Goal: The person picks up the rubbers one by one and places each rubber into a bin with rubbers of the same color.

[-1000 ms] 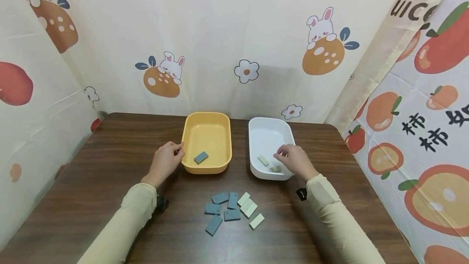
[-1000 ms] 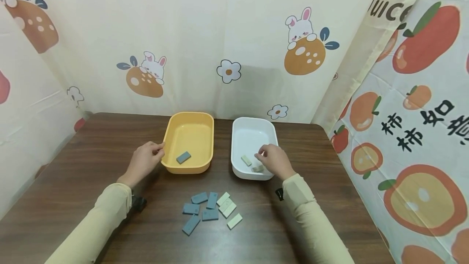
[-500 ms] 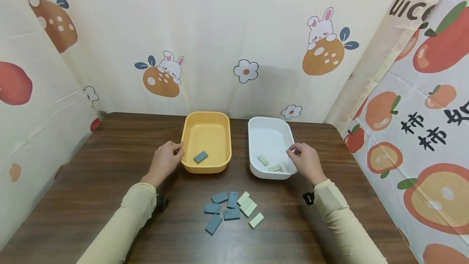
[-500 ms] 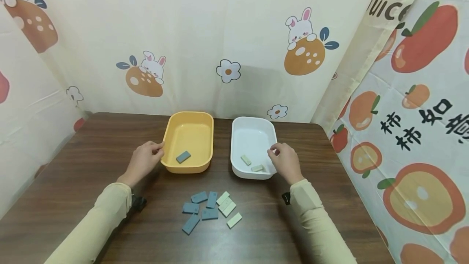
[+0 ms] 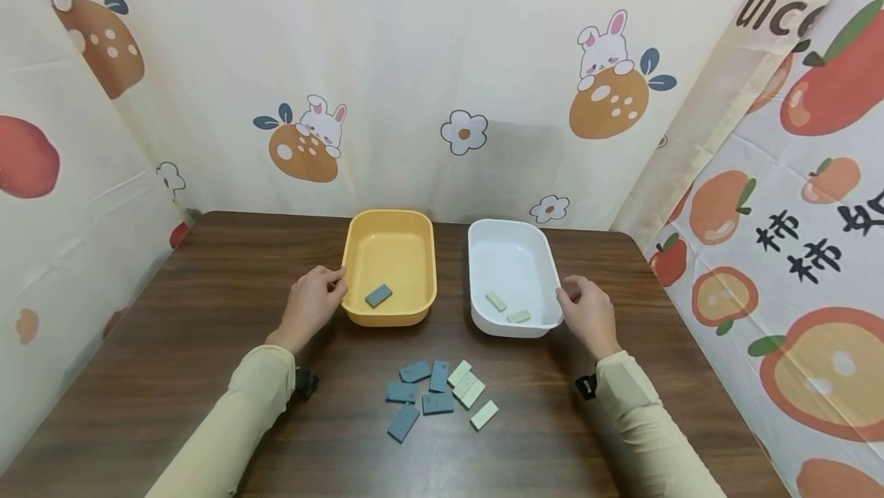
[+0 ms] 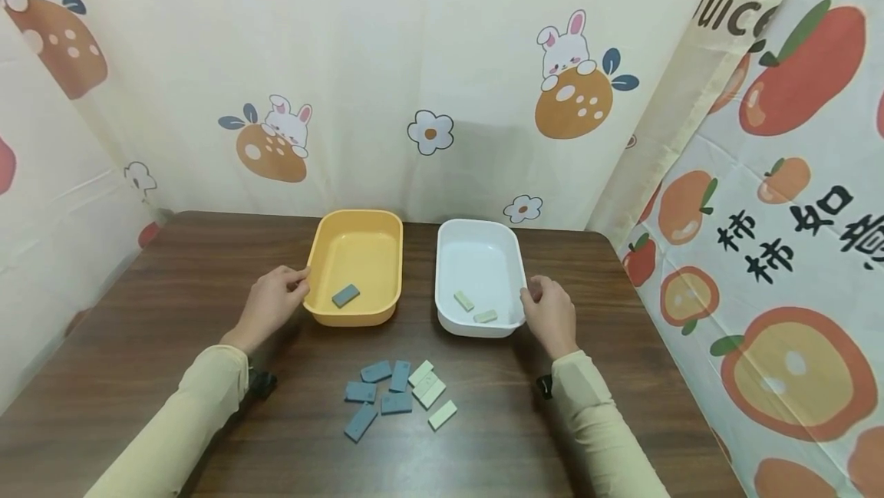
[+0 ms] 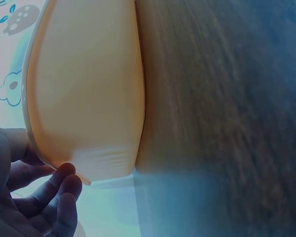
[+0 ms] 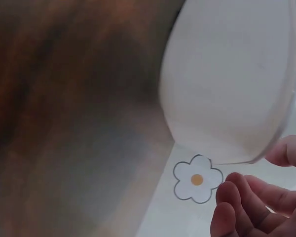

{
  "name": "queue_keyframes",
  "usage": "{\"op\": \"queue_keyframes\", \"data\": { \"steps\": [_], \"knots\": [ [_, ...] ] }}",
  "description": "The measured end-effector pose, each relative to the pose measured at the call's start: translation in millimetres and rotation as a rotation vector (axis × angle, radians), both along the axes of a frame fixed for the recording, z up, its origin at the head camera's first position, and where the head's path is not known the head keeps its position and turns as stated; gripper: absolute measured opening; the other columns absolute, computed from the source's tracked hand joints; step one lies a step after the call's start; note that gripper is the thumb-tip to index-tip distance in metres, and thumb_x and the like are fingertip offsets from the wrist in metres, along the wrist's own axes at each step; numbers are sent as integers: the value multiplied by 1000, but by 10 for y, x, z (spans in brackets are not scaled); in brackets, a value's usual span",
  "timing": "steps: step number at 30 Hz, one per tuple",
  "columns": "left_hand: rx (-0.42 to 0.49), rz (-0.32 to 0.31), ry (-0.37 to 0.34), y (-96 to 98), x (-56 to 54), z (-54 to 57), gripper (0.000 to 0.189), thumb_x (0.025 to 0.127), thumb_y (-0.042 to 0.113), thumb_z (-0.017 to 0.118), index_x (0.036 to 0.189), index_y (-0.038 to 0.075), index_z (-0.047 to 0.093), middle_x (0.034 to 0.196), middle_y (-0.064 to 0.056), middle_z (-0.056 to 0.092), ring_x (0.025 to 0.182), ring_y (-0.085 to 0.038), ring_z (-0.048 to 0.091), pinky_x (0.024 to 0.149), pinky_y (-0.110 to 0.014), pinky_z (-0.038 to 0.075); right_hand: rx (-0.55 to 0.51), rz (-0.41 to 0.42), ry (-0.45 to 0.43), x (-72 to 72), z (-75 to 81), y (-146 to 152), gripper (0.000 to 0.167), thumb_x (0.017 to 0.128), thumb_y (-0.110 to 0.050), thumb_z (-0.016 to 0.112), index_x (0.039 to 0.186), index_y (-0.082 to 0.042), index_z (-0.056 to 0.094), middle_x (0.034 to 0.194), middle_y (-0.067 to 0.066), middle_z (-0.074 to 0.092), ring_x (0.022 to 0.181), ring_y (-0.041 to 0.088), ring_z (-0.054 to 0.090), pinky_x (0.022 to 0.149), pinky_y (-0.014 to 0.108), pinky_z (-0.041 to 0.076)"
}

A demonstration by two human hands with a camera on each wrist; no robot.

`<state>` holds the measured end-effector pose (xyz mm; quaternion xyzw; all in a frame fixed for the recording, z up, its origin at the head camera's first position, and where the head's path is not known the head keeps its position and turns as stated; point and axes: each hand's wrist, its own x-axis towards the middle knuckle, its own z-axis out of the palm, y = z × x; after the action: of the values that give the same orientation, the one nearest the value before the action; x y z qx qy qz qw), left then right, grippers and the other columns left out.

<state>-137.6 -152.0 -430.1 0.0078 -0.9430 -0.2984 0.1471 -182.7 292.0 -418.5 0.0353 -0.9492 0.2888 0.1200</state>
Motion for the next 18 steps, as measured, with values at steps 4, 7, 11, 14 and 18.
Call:
{"op": "queue_keyframes", "data": {
  "steps": [4,7,11,14,18],
  "knots": [
    [-1,-5,7,-9,3,-7,34,90,13,58,121,1,67,94,-17,68,69,-24,54,63,-32,42,23,-8,-5,18,-80,19,32,95,-21,56,110,4,69,87,18,71,75,28,64,66,38,47],
    [-1,-4,15,-11,14,-6,34,90,12,58,121,1,67,94,-16,68,68,-23,54,63,-32,43,23,-8,-6,21,-111,34,30,95,-20,55,103,4,71,84,16,71,74,27,62,67,38,46],
    [4,-5,11,-6,12,3,34,90,14,58,121,1,67,94,-16,68,68,-23,54,62,-31,42,-15,-1,-49,27,-120,68,32,97,-21,54,104,5,71,93,21,72,79,29,63,70,37,47],
    [8,-9,9,-11,3,4,35,90,14,57,121,1,67,94,-17,68,68,-23,54,62,-31,42,-56,11,-105,23,-132,93,34,98,-22,52,107,6,71,99,23,71,80,28,62,69,34,47],
    [13,-2,-4,-28,2,0,35,91,16,58,122,3,67,95,-15,68,70,-23,55,63,-31,43,-92,20,-159,2,-153,104,37,100,-24,50,110,6,69,99,23,71,76,25,57,65,29,45]
  ]
}}
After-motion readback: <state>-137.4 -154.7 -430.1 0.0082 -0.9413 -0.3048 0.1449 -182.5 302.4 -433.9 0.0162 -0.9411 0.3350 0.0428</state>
